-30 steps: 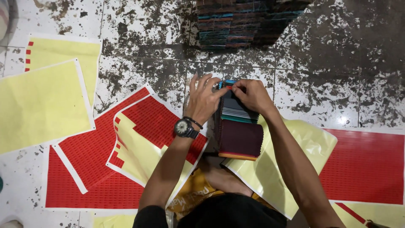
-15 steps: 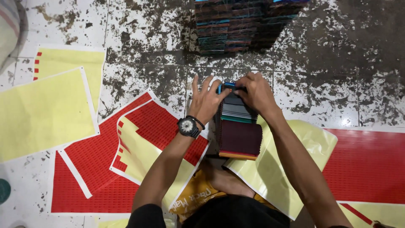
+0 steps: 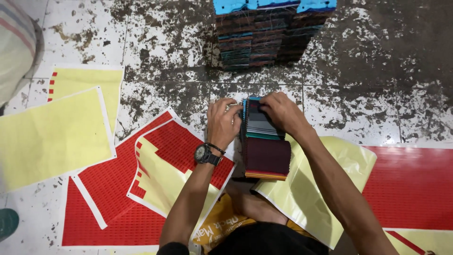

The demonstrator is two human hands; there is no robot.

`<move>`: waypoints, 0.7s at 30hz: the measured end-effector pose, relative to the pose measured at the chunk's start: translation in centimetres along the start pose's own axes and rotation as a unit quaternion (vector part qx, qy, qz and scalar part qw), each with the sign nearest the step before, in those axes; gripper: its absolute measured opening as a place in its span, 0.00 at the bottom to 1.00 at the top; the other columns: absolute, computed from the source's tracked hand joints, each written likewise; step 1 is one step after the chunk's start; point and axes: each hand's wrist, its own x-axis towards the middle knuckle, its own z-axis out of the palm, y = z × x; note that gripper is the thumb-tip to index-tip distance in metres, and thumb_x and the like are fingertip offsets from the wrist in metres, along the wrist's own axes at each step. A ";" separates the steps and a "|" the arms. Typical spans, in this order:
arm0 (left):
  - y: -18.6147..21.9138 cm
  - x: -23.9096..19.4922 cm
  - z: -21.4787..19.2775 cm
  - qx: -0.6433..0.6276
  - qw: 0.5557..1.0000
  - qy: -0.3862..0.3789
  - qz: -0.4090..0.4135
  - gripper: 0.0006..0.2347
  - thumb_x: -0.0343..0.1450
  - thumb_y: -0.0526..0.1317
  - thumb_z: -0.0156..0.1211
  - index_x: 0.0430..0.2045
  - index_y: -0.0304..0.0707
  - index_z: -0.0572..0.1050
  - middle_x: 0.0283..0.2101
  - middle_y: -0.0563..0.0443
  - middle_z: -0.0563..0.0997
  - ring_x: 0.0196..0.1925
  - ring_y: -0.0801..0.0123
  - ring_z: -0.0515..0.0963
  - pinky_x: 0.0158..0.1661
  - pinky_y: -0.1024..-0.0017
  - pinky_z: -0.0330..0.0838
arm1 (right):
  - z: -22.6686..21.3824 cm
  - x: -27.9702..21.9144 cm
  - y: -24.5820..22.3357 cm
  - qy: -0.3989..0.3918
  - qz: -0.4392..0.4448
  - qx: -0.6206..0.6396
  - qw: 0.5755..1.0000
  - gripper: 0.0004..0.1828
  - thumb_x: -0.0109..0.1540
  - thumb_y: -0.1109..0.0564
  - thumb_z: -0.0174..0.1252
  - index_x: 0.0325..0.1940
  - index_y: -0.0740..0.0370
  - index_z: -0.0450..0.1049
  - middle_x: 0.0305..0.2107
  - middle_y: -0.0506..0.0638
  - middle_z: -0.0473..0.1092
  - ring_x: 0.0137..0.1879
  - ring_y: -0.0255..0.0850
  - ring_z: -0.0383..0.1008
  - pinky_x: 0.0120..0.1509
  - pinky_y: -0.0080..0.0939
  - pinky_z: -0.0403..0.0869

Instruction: The person sits on the floor and assembles notebooks by hand. They peel red adhesive strips from yellow backing sheets and apply them to the spines of stacked notebooks, pressing them down to secure the binding.

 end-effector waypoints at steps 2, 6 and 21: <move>-0.5 -0.2 0.5 -0.021 1.000 -0.001 -0.007 0.11 0.69 0.34 0.54 0.42 0.50 0.80 0.49 0.55 0.74 0.61 0.57 0.71 0.61 0.48 0.60 | -0.2 -0.1 0.0 -0.028 0.011 0.011 1.000 0.09 0.59 0.58 0.68 0.42 0.57 0.77 0.32 0.53 0.72 0.44 0.57 0.76 0.41 0.51 0.76; -0.3 0.2 0.4 -0.198 0.978 0.001 -0.062 0.18 0.67 0.30 0.53 0.49 0.50 0.78 0.43 0.55 0.78 0.55 0.55 0.77 0.58 0.54 0.68 | -3.2 0.6 -2.2 -0.105 0.064 0.008 0.992 0.04 0.58 0.58 0.69 0.35 0.54 0.79 0.29 0.48 0.74 0.43 0.49 0.79 0.45 0.44 0.78; 3.3 1.6 -1.6 -0.374 0.918 -0.050 -0.119 0.24 0.61 0.24 0.51 0.52 0.45 0.74 0.37 0.51 0.84 0.57 0.54 0.79 0.62 0.50 0.65 | -5.3 2.8 -4.9 -0.156 0.236 0.260 0.923 0.08 0.63 0.56 0.62 0.44 0.59 0.82 0.31 0.58 0.80 0.43 0.54 0.82 0.46 0.51 0.78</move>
